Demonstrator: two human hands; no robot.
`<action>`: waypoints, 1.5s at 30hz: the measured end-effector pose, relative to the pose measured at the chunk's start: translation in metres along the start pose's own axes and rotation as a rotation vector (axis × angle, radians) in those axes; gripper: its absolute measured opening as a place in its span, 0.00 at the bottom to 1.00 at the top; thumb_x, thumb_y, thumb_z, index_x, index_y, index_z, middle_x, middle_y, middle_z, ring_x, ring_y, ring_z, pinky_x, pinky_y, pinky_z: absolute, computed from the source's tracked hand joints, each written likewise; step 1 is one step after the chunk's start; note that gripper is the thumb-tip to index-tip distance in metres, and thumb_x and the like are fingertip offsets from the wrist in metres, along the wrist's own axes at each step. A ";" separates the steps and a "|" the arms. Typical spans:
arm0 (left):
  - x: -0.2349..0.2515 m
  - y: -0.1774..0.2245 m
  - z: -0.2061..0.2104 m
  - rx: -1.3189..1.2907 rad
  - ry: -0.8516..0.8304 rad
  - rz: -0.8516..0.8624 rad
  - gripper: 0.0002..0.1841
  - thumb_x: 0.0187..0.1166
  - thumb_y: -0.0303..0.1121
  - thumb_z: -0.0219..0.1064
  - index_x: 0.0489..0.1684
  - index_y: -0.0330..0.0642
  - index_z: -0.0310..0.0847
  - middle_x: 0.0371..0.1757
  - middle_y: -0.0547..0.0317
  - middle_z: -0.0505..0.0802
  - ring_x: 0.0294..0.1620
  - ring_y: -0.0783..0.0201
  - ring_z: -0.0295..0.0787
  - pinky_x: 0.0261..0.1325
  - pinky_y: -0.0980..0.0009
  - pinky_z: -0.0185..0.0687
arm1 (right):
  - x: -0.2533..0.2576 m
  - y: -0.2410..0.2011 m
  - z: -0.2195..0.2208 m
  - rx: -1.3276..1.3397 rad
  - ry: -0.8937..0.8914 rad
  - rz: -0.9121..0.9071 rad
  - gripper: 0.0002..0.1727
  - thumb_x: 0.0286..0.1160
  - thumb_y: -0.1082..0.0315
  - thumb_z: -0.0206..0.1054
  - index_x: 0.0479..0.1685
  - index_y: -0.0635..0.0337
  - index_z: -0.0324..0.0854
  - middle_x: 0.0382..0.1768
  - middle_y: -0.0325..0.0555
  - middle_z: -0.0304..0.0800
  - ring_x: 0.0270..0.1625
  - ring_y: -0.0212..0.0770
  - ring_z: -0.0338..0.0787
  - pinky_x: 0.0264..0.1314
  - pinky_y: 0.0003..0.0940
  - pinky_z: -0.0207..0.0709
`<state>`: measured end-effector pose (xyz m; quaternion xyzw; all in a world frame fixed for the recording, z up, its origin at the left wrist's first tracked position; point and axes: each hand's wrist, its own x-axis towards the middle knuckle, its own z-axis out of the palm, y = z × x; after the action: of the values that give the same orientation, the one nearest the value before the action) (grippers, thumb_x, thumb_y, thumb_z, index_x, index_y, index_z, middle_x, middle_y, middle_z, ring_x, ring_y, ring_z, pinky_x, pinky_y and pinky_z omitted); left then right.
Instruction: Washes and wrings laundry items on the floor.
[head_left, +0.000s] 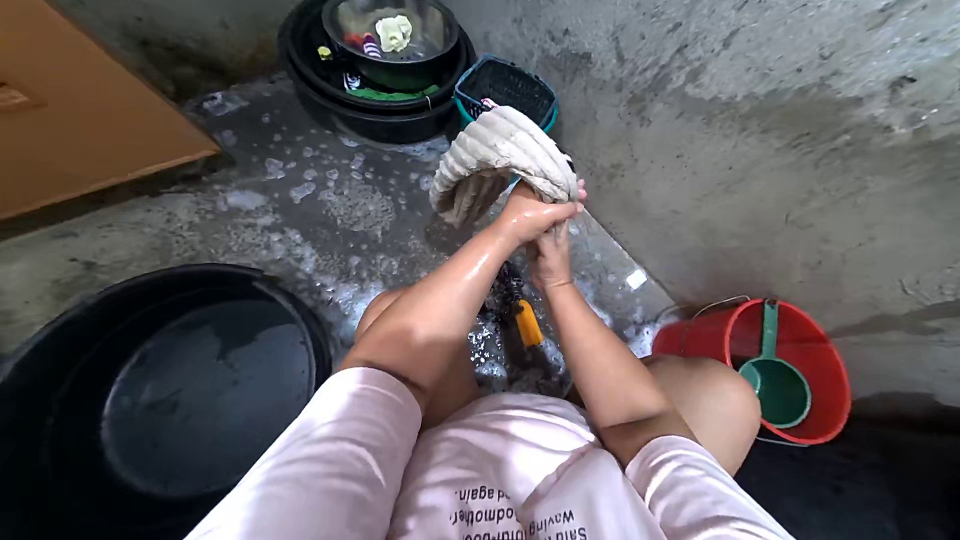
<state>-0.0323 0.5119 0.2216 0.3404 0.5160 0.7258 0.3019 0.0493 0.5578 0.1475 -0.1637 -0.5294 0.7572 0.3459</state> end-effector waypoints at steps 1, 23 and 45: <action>0.000 -0.002 0.000 0.035 0.019 -0.008 0.24 0.63 0.23 0.80 0.60 0.28 0.81 0.54 0.49 0.95 0.58 0.63 0.93 0.68 0.64 0.87 | -0.001 0.002 0.001 0.047 0.005 0.028 0.37 0.62 0.75 0.68 0.77 0.53 0.62 0.52 0.41 0.87 0.41 0.30 0.87 0.39 0.29 0.84; 0.000 -0.008 0.014 0.038 0.191 -0.032 0.23 0.58 0.28 0.82 0.53 0.33 0.81 0.40 0.53 0.93 0.39 0.65 0.92 0.48 0.66 0.92 | -0.022 -0.001 -0.001 -0.163 0.071 0.263 0.26 0.59 0.75 0.70 0.62 0.59 0.73 0.29 0.43 0.83 0.22 0.33 0.78 0.22 0.30 0.75; -0.086 0.124 -0.112 0.359 0.734 0.157 0.28 0.64 0.37 0.80 0.66 0.42 0.79 0.49 0.67 0.94 0.49 0.72 0.92 0.57 0.68 0.91 | 0.000 -0.208 -0.234 -1.471 -0.173 0.481 0.35 0.80 0.59 0.72 0.85 0.60 0.68 0.81 0.67 0.72 0.82 0.67 0.73 0.82 0.71 0.63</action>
<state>-0.0832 0.3480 0.2979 0.1448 0.6802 0.7182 -0.0227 0.2663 0.7607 0.2474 -0.4017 -0.8707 0.2754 -0.0679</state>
